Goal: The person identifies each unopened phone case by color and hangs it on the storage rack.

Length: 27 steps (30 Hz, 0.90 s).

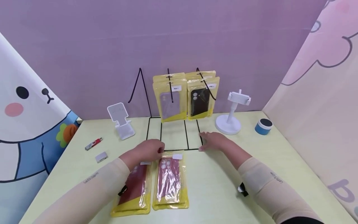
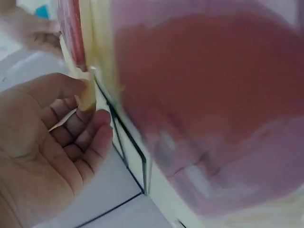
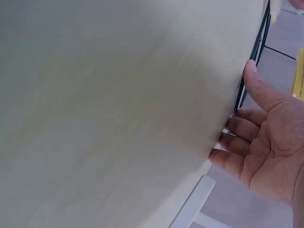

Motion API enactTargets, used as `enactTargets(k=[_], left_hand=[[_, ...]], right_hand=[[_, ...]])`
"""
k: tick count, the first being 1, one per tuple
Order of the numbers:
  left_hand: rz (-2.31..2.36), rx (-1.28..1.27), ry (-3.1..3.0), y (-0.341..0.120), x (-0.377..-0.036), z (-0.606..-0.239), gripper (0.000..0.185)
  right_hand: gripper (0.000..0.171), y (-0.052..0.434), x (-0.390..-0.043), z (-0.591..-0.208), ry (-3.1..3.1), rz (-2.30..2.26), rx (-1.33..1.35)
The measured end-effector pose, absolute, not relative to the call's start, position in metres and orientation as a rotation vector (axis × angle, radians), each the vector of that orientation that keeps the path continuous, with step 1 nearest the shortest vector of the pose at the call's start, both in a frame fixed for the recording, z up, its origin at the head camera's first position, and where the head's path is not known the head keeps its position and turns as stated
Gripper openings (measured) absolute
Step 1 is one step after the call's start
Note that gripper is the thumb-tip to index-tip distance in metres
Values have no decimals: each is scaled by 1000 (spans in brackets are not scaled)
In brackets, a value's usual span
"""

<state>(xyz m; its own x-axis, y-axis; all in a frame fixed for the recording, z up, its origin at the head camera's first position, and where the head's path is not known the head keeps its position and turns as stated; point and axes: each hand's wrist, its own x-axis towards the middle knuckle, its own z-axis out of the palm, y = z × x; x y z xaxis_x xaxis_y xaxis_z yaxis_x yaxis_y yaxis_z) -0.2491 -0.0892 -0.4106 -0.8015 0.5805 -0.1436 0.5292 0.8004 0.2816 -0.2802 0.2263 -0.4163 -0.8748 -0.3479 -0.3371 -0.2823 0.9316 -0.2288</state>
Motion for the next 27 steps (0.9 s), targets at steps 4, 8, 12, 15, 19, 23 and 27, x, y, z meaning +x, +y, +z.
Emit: enactTargets(k=[4,8,12,15,19,23,27], left_hand=[[687,788,2690,-97,-251,-398,13],[1140,664,2506,-101,-247,-385,6],[1490,573,2330,-104,-236,-373,16],[1640,511,2229,-105,-226,-365,31],[1758,473,2087,-106,-214,-357,41],[1819,476,2043,-106,-203,-351,32],[1858,516,2130,-111,-195,-345,21]], right_hand=[[86,225,-281,-414,2720,-215,-459],[86,225,-279,-413,2720,-218,-453],[87,223,-278,-414,2729,-238,-458],[87,223,-277,-414,2748,-228,-471],[88,223,-277,-416,2755,-211,-476],[87,224,-278,-417,2750,-208,-474],[87,223,-278,-416,2745,-217,-465]])
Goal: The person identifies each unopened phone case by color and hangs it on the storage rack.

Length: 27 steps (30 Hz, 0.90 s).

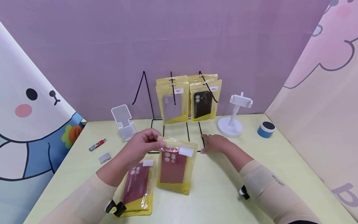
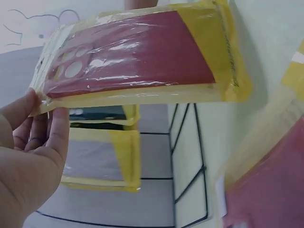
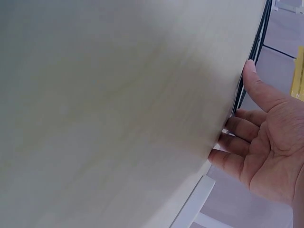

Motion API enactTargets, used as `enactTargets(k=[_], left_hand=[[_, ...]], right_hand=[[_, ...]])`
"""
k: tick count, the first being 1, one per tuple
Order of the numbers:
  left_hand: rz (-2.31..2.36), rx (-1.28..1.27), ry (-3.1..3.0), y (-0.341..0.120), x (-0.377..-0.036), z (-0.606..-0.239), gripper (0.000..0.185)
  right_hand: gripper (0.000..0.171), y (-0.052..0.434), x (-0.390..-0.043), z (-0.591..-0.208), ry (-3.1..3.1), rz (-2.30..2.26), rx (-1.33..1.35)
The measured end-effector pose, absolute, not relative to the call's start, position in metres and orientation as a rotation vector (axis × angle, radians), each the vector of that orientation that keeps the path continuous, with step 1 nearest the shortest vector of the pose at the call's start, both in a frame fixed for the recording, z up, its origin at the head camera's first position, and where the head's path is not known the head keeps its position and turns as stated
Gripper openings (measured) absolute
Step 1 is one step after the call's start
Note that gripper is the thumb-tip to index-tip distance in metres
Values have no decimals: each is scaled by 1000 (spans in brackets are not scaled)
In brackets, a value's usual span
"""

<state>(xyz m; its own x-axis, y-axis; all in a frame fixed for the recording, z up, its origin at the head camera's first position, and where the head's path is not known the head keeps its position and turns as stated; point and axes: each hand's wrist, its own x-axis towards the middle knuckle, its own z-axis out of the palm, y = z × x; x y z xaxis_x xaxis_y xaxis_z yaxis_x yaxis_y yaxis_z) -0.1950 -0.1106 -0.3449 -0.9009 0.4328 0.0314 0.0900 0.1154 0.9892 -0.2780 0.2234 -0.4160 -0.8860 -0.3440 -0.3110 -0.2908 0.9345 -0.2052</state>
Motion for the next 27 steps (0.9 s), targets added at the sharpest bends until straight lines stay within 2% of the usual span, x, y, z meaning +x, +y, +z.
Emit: enactTargets(k=[10,17,27], left_hand=[[2111,615,2310,-149,-187,-304,6],[2133,480,2513,-170,-185,-284,17],[2279,297,2496,-186,-198,-280,32]], right_hand=[[88,225,-280,-420,2741,-237,-460],[89,225,-280,-420,2735,-251,-444],[88,225,-279,-421,2743,-239,-454]])
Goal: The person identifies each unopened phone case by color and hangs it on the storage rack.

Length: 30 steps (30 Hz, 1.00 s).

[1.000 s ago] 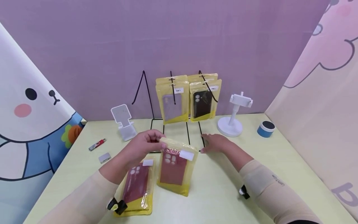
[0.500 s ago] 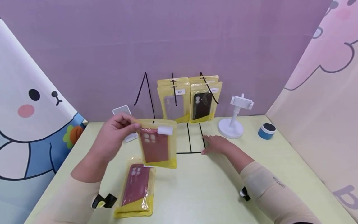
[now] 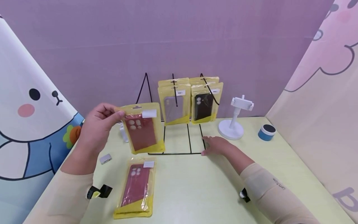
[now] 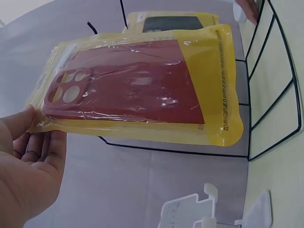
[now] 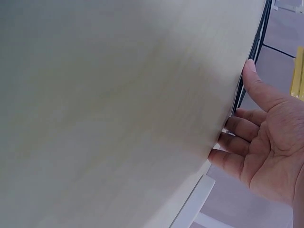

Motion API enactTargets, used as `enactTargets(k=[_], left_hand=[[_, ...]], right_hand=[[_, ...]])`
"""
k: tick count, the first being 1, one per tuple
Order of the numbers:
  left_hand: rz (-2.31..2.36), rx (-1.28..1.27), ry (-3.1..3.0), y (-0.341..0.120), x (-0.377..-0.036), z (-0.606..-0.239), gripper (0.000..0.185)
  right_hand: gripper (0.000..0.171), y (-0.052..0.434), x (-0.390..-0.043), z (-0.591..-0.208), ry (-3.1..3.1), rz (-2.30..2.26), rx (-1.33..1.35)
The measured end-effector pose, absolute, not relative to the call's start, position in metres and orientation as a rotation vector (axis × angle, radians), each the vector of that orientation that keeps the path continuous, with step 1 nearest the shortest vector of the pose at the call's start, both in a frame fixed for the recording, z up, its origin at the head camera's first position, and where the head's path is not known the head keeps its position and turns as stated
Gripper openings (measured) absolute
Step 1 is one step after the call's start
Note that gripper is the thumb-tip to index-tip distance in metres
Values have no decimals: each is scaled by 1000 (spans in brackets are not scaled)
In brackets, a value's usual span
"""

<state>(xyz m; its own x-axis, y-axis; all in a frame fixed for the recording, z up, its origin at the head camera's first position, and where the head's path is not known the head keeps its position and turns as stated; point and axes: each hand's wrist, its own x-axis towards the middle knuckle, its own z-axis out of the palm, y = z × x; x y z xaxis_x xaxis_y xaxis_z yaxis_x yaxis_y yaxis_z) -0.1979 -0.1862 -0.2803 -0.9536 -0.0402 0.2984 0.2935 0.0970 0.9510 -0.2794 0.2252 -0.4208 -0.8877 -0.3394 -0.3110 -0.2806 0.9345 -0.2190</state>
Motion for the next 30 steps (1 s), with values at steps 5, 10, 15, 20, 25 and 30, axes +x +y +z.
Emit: enactTargets(k=[5,10,15,20,25,30], left_hand=[[-1962,-189,-2141,-188,-207,-284,37],[-1982,-131,-2143,-187,-215,-286,39],[-2024,-130,-2095,-185,-220,-286,34],[-2011,-145,-2092,-185,-221,-287,37],[-1990,-152,-2098,-188,-218,-290,39],[-1982,-140,-2084,-188,-219,-289,38]], right_hand=[[88,226,-279,-423,2746,-253,-455],[88,225,-281,-425,2740,-255,-436],[89,224,-282,-425,2734,-257,-417],[90,224,-281,-425,2727,-263,-408],[89,224,-282,-423,2730,-248,-420],[89,224,-281,-421,2733,-245,-420]])
